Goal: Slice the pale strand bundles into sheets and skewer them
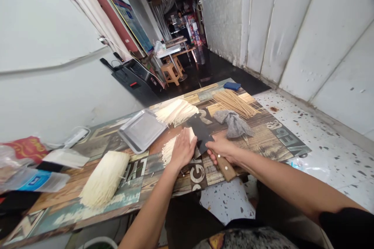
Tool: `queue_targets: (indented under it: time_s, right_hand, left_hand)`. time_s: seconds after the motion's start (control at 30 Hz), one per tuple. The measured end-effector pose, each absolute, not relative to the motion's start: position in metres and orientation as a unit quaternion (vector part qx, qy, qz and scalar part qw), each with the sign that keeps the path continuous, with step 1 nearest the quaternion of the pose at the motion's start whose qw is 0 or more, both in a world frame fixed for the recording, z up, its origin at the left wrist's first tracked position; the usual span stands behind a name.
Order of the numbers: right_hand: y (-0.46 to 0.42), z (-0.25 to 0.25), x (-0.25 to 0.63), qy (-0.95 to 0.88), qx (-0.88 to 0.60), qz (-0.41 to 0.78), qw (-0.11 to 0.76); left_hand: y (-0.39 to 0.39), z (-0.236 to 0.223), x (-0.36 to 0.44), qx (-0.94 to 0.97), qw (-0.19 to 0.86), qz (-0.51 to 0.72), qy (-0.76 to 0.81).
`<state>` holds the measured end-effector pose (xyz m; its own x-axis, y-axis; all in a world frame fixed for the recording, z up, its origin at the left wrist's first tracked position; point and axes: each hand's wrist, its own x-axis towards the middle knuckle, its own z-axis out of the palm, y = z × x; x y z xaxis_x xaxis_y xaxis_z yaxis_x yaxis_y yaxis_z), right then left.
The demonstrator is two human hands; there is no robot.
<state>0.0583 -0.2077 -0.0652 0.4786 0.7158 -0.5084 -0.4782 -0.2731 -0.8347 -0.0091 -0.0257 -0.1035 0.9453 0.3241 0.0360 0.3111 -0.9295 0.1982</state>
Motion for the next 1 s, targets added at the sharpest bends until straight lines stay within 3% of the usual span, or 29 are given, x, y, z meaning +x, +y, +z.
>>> queue_targets:
  time_s: [0.47,0.73,0.87,1.0]
  right_hand:
    - [-0.206,-0.046,0.028,-0.13,-0.624,0.479,0.603]
    - [-0.198,0.037,0.053,-0.293,-0.664,0.407,0.555]
    - [-0.169,0.067,0.09,-0.301,-0.647,0.403,0.573]
    - [-0.151,0.073,0.114,-0.243,-0.633,0.445,0.586]
  left_hand:
    - [-0.031,-0.095,-0.019,0.973,0.16,0.09,0.141]
    - [-0.014,-0.008,-0.01,0.943,0.158,0.249,0.154]
    - [0.022,0.03,0.032,0.943,0.15,0.258,0.147]
    - [0.044,0.036,0.066,0.953,0.139,0.222,0.154]
